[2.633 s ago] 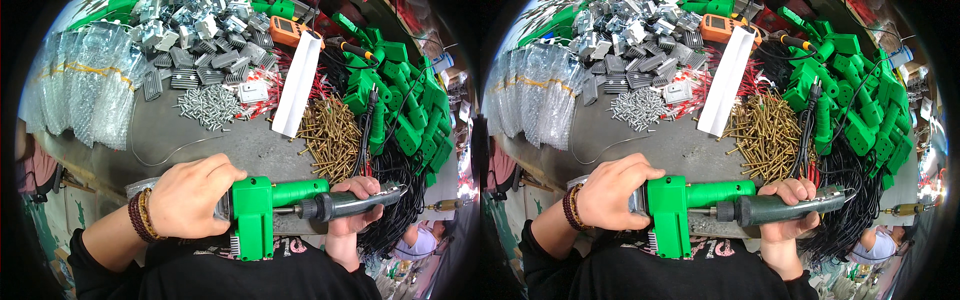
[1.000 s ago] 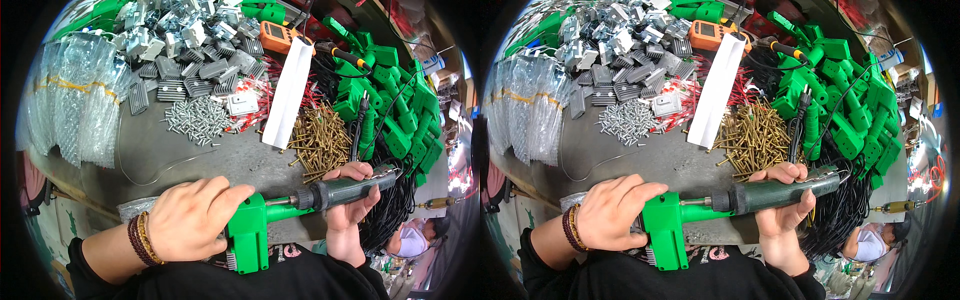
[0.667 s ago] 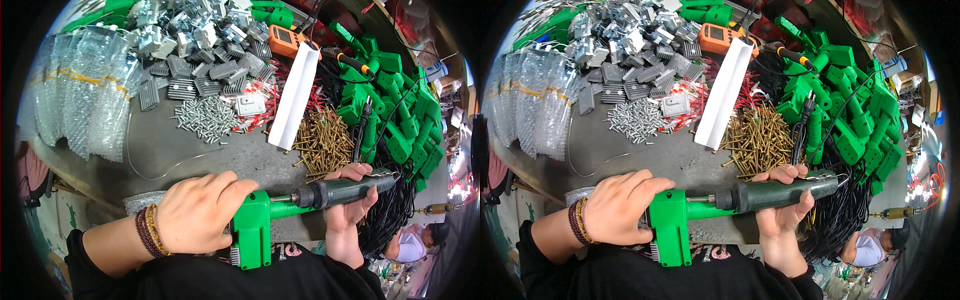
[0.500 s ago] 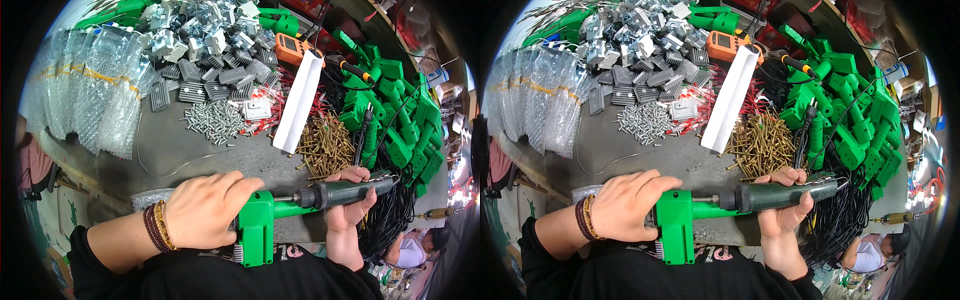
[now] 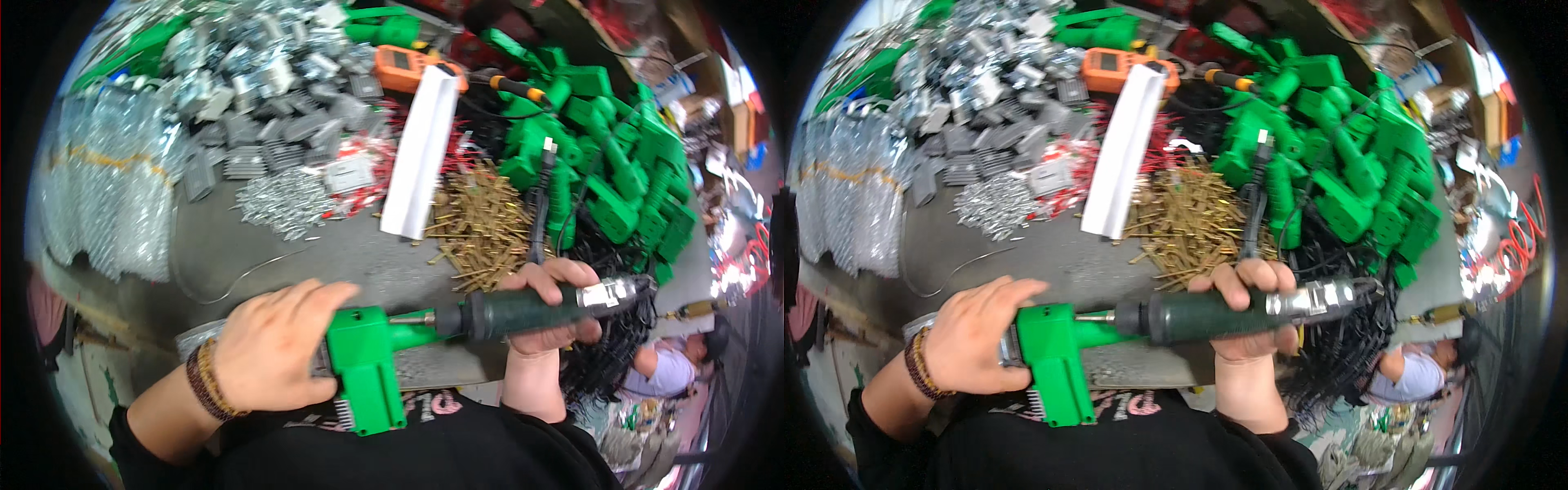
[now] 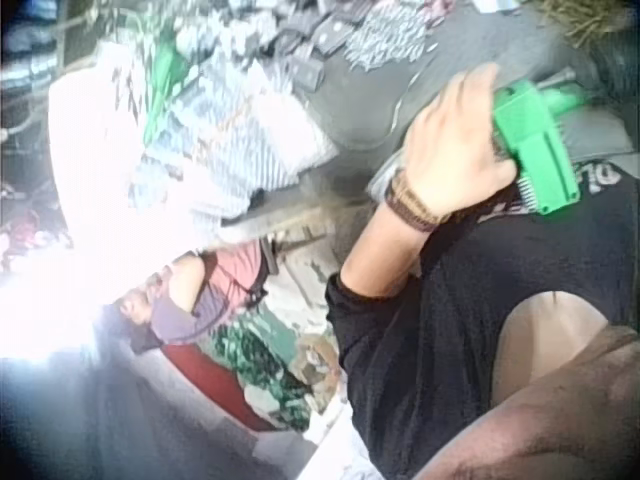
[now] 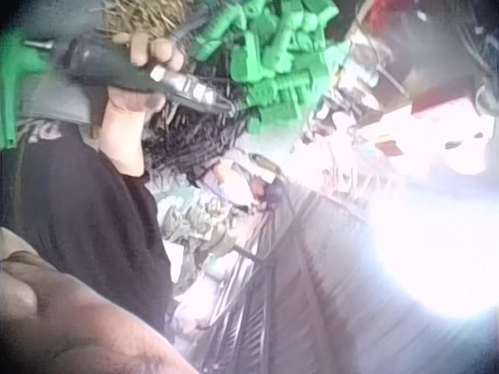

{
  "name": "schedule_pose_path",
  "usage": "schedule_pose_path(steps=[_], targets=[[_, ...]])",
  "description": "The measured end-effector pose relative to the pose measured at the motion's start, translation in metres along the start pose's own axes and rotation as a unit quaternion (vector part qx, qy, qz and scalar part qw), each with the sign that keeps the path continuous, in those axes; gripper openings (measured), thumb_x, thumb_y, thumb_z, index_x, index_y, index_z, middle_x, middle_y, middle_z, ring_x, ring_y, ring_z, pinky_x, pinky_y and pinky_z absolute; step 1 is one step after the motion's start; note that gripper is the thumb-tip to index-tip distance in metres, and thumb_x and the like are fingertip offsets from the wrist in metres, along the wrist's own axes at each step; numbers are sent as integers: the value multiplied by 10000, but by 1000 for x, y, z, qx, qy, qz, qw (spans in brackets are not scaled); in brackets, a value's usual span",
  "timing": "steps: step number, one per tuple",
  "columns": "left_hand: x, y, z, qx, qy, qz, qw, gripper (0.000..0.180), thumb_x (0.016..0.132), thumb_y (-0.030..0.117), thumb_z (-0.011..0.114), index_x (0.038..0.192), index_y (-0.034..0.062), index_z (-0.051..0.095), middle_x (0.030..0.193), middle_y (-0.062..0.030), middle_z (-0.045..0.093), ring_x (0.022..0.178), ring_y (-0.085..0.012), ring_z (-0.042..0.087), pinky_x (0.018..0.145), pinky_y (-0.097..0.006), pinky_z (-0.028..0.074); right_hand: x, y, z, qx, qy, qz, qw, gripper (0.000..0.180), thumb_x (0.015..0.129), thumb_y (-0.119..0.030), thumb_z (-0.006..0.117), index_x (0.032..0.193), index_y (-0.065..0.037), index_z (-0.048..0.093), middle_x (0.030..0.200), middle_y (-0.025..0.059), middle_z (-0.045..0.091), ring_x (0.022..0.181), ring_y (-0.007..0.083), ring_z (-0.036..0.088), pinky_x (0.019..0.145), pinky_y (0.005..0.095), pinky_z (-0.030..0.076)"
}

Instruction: Soldering internal components and assembling the plastic housing of a hand-held tool with screws.

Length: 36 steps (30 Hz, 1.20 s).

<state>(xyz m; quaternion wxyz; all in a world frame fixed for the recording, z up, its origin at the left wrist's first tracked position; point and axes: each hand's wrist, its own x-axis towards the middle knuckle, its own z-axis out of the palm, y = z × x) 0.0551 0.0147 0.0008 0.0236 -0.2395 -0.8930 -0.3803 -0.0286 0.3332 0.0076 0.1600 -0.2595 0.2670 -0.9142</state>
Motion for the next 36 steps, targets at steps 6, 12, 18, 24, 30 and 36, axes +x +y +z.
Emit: schedule_pose_path(steps=[6,12,18,24,30,36], targets=[[-37,21,-26,206,48,-26,977,860,538,270,852,1284,-28,546,1080,-190,602,959,-405,583,871,-499,466,-17,-143,31,-195,-14,-30,980,349,890,-306,763,1062,-134,512,919,-9,569,807,129,563,707,333,429],[-40,21,-28,199,57,13,978,778,546,234,818,1242,-21,583,1067,-168,592,926,-387,572,847,-488,471,-28,-160,-37,-820,310,-132,463,777,885,-152,781,1499,-5,329,1407,205,498,1204,319,569,1061,397,446],[-39,62,-43,360,113,65,924,614,600,162,773,1190,54,640,1052,-113,587,895,-316,579,743,-435,471,-10,-110,-25,-977,39,-177,116,461,844,-74,709,1297,-83,627,1453,163,496,1312,352,479,1115,471,350],[-37,72,-42,418,184,121,881,420,674,91,710,1092,60,682,1014,-83,621,894,-257,592,676,-373,461,45,-93,-32,-965,-176,-2,192,603,751,81,633,1282,-206,651,1336,114,587,1165,336,582,982,443,485],[-28,67,-38,411,266,125,863,270,698,163,692,959,94,706,919,-34,640,853,-200,595,650,-320,431,60,-106,-64,-932,-178,29,314,496,780,79,637,1235,-118,650,1305,191,579,1169,402,592,982,423,499],[-41,80,-45,358,290,82,884,279,671,189,738,931,94,705,912,-14,629,808,-192,589,610,-297,435,64,-122,-93,-818,-82,-31,568,383,910,18,660,1278,-82,619,1397,127,538,1083,214,628,887,315,543]])
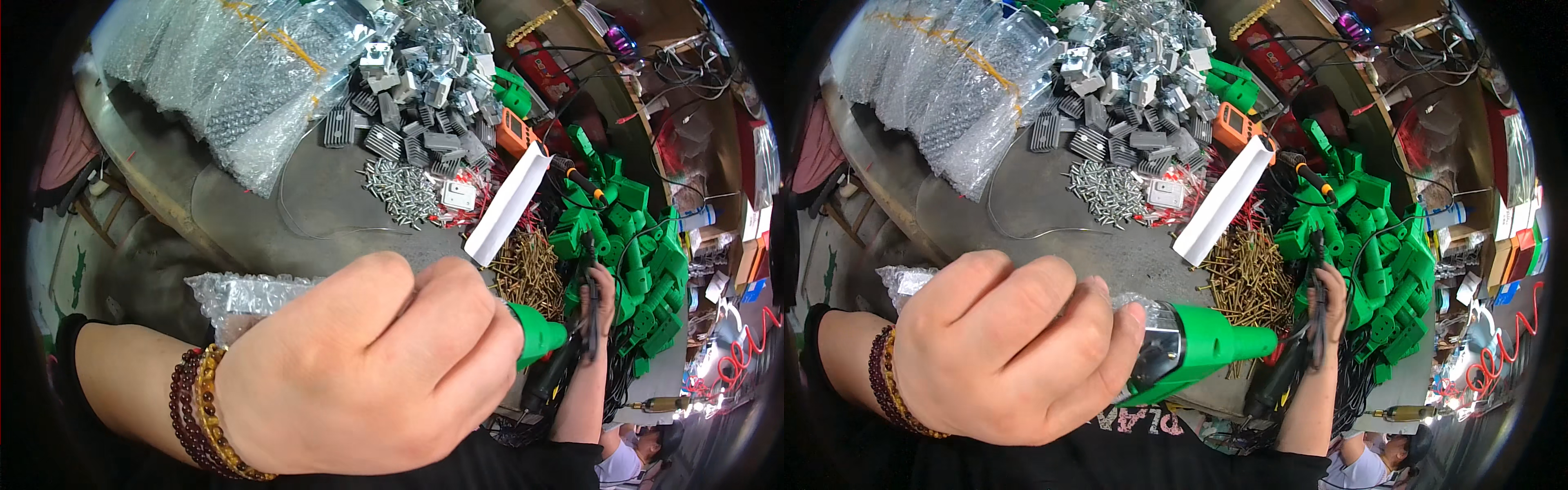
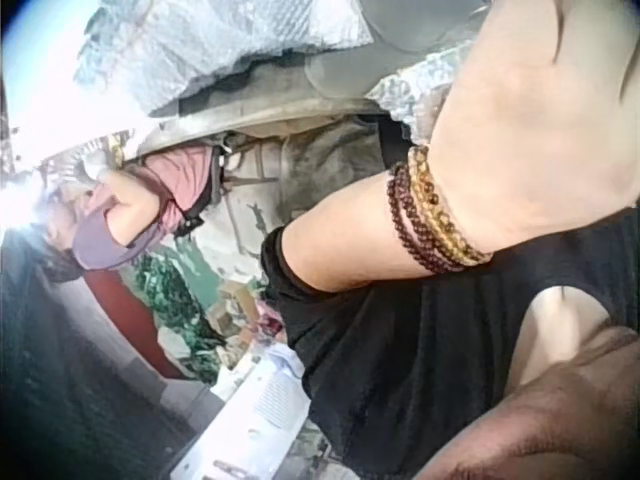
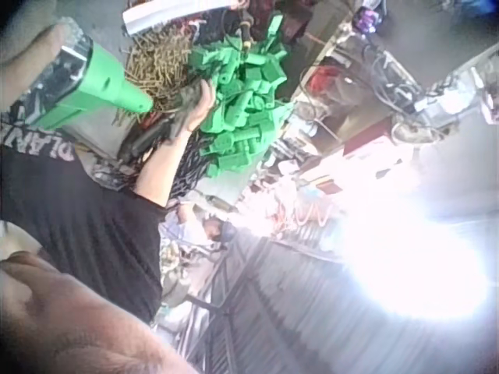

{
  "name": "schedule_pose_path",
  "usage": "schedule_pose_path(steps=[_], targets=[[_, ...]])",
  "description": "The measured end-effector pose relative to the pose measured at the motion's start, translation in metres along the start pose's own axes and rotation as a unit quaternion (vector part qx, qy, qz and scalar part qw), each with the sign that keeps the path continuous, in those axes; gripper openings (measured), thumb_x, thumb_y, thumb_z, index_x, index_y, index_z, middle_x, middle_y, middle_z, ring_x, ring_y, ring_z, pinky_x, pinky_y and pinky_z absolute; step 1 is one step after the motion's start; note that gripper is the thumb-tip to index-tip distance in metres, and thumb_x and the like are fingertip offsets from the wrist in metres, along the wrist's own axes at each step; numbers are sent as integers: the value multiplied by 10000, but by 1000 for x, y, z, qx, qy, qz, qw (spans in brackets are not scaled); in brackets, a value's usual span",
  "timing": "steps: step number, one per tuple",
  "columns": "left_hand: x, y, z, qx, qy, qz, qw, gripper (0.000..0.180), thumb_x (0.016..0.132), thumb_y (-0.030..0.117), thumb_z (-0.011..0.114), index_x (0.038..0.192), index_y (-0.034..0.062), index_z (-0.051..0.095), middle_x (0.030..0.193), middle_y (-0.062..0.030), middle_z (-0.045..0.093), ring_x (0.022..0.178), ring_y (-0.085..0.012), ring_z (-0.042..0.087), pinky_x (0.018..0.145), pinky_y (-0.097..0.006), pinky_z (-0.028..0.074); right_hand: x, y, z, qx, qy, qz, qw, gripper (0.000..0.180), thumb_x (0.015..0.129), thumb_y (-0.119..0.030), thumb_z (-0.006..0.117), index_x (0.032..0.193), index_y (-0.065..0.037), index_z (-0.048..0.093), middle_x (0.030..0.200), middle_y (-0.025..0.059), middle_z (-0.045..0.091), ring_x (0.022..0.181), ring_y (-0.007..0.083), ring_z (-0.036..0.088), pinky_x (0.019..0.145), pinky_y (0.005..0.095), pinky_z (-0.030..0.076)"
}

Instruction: Soldering internal components and assembling the plastic housing of a hand-held tool with screws.

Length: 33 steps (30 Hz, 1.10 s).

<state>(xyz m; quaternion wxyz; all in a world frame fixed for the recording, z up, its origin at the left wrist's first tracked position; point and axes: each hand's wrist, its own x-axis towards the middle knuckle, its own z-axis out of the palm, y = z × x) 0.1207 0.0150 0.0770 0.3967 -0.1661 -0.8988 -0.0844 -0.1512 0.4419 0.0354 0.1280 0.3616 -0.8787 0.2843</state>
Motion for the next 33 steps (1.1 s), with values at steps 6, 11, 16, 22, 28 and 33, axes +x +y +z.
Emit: schedule_pose_path(steps=[6,11,16,22,28,33], targets=[[11,-28,-6,-155,-181,-69,969,526,682,319,804,1089,29,640,835,-67,611,707,-246,614,608,-372,501,14,2,-32,202,183,90,958,441,992,-418,630,1284,-106,521,1483,140,488,1176,209,578,815,274,504],[36,-24,-32,-282,-273,-89,915,518,739,382,803,1088,60,596,669,-99,571,543,-266,613,499,-384,500,30,4,-38,172,188,82,964,406,1004,-412,616,1277,-124,528,1482,119,500,1248,207,534,896,323,480],[39,-17,-32,-259,-278,-80,922,464,767,397,784,1044,76,594,620,-111,577,522,-279,623,455,-383,492,28,9,-35,186,190,72,961,406,1007,-418,609,1275,-122,535,1469,119,512,1292,221,509,959,371,461],[22,-30,-37,-317,-313,-98,890,444,784,408,771,1034,86,595,625,-116,601,549,-303,645,478,-404,511,30,0,-36,170,220,9,960,350,1039,-355,561,1248,-75,560,1387,160,568,1274,277,538,1043,438,447],[-40,-130,-78,-468,-500,-216,696,627,810,226,826,1334,12,555,1148,-197,694,1059,-273,700,870,-335,545,5,-138,-25,170,60,-58,982,409,992,-376,637,1020,31,602,916,105,591,853,207,586,768,351,484],[-69,-117,-113,-553,-287,-191,759,909,756,210,876,1456,-103,388,1401,-275,546,1274,-328,581,1061,-432,461,4,-283,45,27,-178,-268,946,305,675,-29,640,965,-44,732,693,42,646,563,241,610,519,359,477]])
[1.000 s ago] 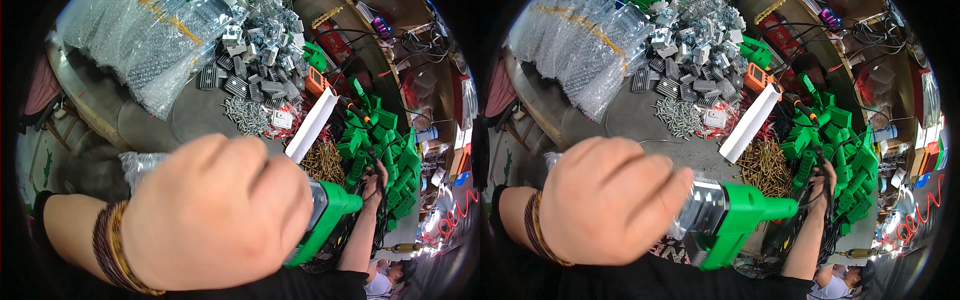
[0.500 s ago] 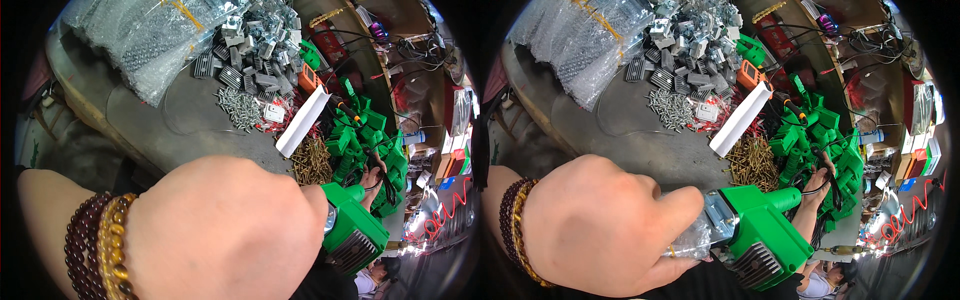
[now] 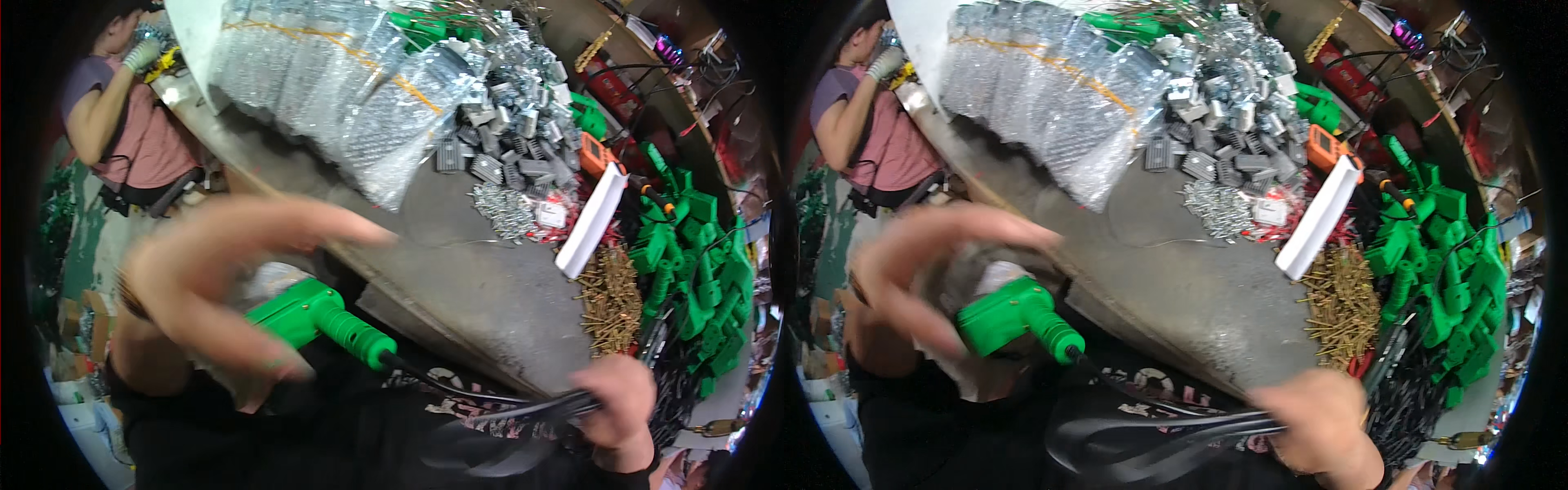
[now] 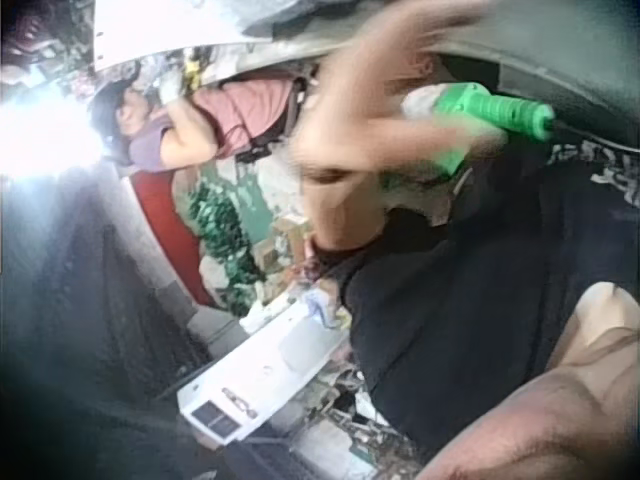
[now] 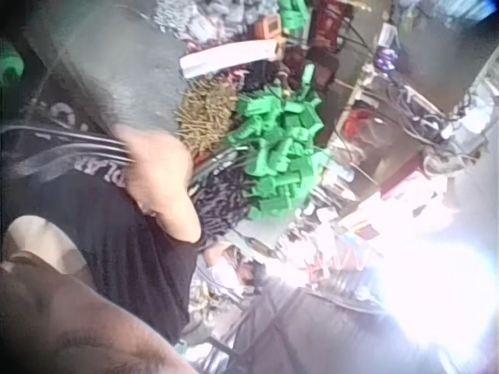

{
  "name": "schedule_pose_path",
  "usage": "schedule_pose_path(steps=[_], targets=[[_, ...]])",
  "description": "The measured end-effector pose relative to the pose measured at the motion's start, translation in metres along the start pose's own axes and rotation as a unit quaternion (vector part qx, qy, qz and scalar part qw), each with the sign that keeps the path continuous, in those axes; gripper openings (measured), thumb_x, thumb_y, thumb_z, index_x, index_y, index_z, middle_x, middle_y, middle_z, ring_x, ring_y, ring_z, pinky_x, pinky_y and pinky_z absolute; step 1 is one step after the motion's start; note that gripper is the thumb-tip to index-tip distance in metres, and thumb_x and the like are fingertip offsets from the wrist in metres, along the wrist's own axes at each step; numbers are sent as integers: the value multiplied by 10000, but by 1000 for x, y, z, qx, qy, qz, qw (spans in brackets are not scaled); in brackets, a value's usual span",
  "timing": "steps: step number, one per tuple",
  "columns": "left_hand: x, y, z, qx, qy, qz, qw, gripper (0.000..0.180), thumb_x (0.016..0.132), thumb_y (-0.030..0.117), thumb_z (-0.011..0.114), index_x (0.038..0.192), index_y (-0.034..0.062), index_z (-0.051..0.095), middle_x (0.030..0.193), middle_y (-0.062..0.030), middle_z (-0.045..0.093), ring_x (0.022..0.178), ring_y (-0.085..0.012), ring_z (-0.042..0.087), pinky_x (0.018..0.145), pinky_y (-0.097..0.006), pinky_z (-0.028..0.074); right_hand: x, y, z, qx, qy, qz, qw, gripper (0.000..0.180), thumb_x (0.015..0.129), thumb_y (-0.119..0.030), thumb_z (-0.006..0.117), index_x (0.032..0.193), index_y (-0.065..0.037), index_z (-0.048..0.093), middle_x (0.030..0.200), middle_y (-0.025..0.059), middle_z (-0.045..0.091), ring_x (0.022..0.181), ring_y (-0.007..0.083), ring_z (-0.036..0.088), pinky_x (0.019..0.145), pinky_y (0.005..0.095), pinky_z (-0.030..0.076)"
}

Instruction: Soldering internal components and assembling the plastic housing of a hand-held tool with screws.

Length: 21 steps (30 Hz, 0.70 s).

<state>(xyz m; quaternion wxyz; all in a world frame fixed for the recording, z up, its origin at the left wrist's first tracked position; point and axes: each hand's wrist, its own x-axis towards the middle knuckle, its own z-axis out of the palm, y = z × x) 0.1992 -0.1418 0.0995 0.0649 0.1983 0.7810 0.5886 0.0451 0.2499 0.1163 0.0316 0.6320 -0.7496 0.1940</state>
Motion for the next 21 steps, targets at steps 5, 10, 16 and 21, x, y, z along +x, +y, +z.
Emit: schedule_pose_path(steps=[5,10,16,21], targets=[[13,-40,103,87,-66,-117,987,496,902,281,748,1272,9,563,943,-169,688,823,-321,679,727,-387,543,63,-30,78,110,-34,-131,985,325,779,-138,711,1091,-49,719,1022,69,673,742,196,647,687,348,540],[-139,-86,15,7,311,-287,906,391,851,216,819,1128,14,631,916,44,603,823,-90,585,743,-278,501,44,-18,72,732,-35,-209,648,499,904,-525,704,705,-80,597,655,36,578,539,254,590,847,508,567],[-325,-217,-7,-155,597,-257,744,258,990,335,635,922,109,529,729,24,503,658,-121,498,764,-313,479,73,-48,65,886,-55,-137,439,510,1034,-413,556,669,-57,576,594,69,514,522,216,562,702,505,594],[-358,-308,58,161,586,-433,666,159,960,196,624,982,39,611,789,-50,645,715,-165,605,701,-302,485,73,-47,63,876,-60,-133,461,563,1026,-462,550,644,-48,548,608,85,501,480,223,517,693,510,592]])
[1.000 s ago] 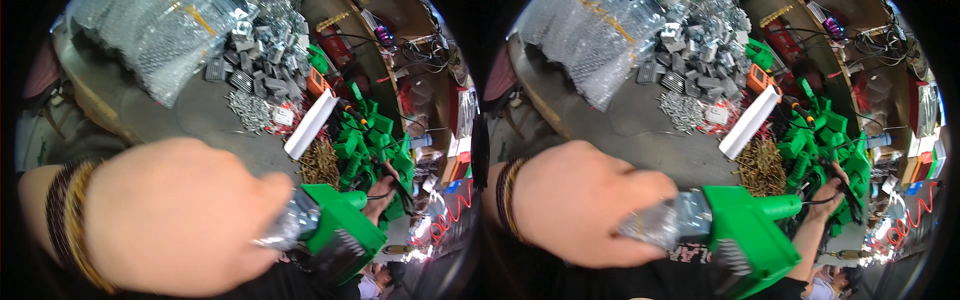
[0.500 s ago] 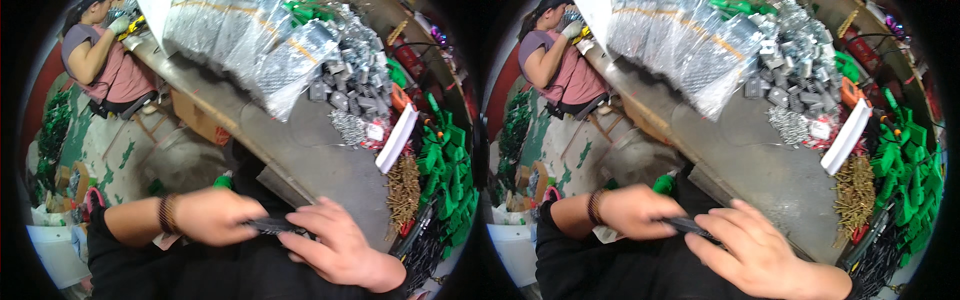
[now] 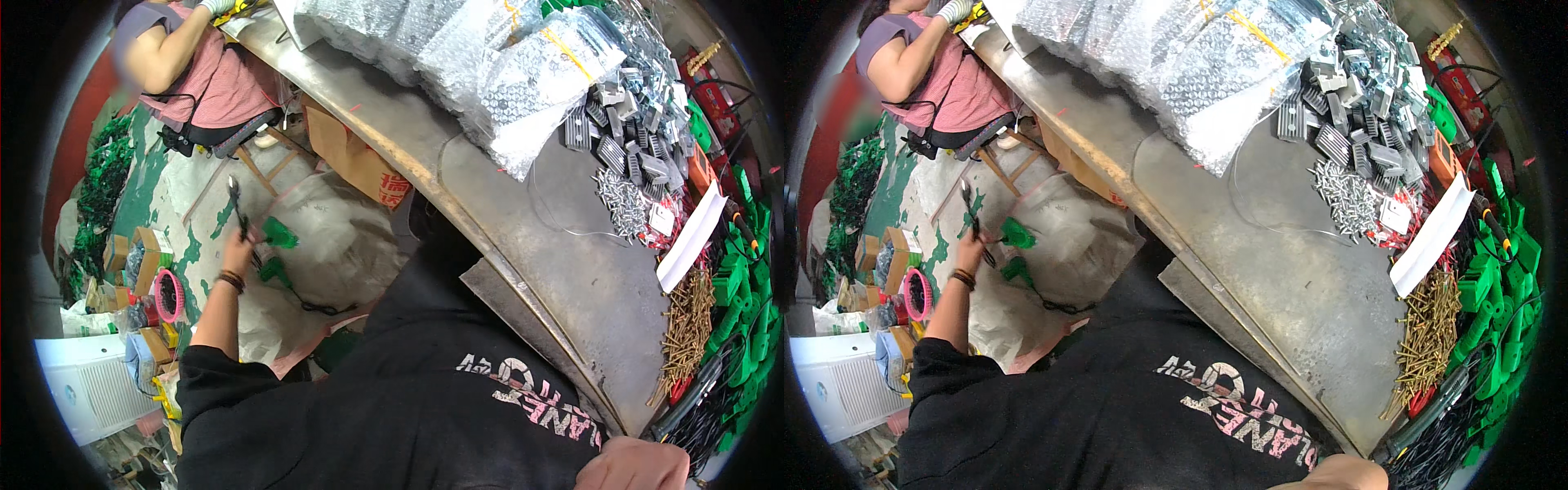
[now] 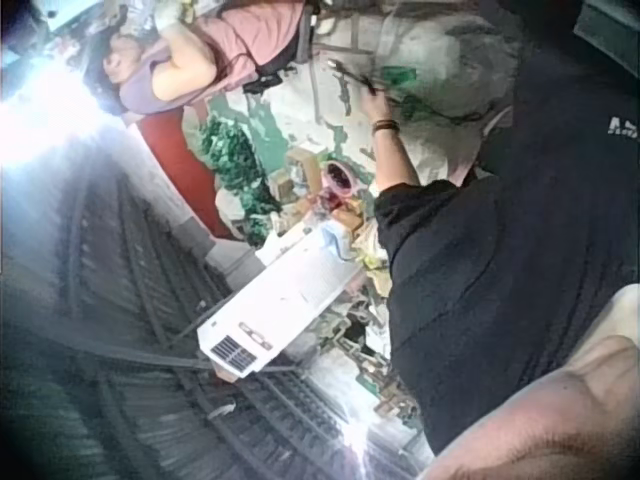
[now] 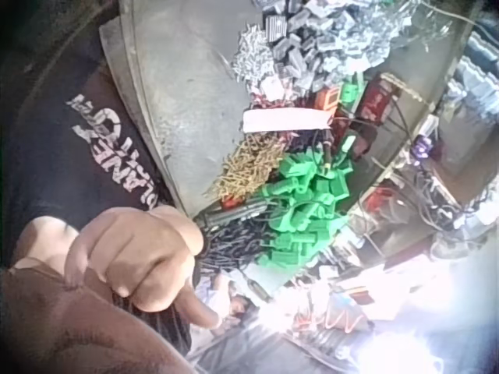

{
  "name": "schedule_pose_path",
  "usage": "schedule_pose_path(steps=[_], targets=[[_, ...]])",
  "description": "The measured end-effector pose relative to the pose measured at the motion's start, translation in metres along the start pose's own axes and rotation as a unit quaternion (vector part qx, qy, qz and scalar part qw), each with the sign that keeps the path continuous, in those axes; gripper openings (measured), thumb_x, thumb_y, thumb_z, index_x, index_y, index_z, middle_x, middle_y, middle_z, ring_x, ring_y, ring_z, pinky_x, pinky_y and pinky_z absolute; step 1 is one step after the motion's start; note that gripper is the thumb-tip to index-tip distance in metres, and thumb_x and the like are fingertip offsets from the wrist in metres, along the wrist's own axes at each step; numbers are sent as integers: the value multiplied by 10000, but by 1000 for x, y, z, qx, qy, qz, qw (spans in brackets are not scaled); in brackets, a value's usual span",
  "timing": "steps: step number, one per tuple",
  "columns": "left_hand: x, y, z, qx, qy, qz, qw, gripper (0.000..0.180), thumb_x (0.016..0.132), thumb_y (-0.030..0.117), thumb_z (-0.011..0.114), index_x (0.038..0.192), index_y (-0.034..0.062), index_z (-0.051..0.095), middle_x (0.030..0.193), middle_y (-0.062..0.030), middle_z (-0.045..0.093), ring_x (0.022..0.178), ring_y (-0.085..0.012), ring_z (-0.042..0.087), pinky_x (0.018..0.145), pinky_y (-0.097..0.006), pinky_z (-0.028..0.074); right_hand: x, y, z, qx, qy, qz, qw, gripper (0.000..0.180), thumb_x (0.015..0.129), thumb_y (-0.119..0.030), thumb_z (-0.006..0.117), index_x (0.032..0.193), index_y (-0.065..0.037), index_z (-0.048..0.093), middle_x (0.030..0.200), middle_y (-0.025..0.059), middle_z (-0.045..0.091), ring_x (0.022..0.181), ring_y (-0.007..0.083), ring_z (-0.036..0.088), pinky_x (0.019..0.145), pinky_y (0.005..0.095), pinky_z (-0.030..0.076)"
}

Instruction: Soldering internal components and assembling the plastic housing of a hand-held tool with screws.

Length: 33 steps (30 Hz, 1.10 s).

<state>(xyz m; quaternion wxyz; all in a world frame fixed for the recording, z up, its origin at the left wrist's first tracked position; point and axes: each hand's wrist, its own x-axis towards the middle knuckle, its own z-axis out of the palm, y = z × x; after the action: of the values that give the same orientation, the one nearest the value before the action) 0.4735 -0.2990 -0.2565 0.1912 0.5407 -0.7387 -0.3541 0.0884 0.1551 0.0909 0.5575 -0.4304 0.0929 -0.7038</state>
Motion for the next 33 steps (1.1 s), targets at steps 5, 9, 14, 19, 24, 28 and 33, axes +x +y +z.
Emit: schedule_pose_path(steps=[5,9,14,19,24,28,33], targets=[[-95,-62,69,359,-492,-51,792,618,743,320,832,1277,79,634,1229,-155,680,1154,-341,637,976,-424,511,7,-2,-7,3,-52,-7,999,551,1025,-449,560,624,-81,479,607,74,459,500,220,514,692,486,577],[-124,73,112,300,-521,76,795,451,847,311,752,1200,57,631,1156,-160,692,1070,-376,658,895,-431,531,-4,-7,-8,-22,-31,-14,999,553,1017,-467,566,619,-102,448,601,72,447,496,219,513,710,488,578],[-128,267,94,111,-307,386,863,232,870,161,686,1081,66,674,1036,-131,698,950,-331,672,831,-418,548,-1,-14,-4,-29,-57,-51,997,524,1040,-381,549,602,-116,437,592,65,453,484,215,517,734,496,581],[-110,411,83,-20,-50,660,749,244,791,48,741,1032,38,702,994,-98,687,877,-290,653,797,-378,528,-12,-34,-7,-98,-78,-75,989,526,1054,-295,518,567,-110,442,571,59,437,474,209,491,753,479,572],[-71,482,114,13,156,612,775,480,798,122,766,1227,-10,594,1234,-209,592,1124,-385,557,969,-454,446,-22,-52,3,-164,-78,-101,978,521,1052,-290,531,571,-94,488,575,43,440,472,194,466,759,433,556],[-57,501,159,72,166,560,809,595,834,204,799,1280,-46,493,1164,-221,596,1064,-376,581,956,-442,469,-68,-77,-6,-310,-46,-10,950,304,939,-297,666,737,-70,658,774,69,615,676,226,588,793,420,528],[-38,479,164,-31,185,548,815,439,835,56,796,1180,-4,531,1144,-131,593,1032,-247,568,942,-367,462,-116,-131,-37,-700,238,277,613,184,849,-214,766,875,-48,692,842,94,680,834,312,668,791,414,544]])
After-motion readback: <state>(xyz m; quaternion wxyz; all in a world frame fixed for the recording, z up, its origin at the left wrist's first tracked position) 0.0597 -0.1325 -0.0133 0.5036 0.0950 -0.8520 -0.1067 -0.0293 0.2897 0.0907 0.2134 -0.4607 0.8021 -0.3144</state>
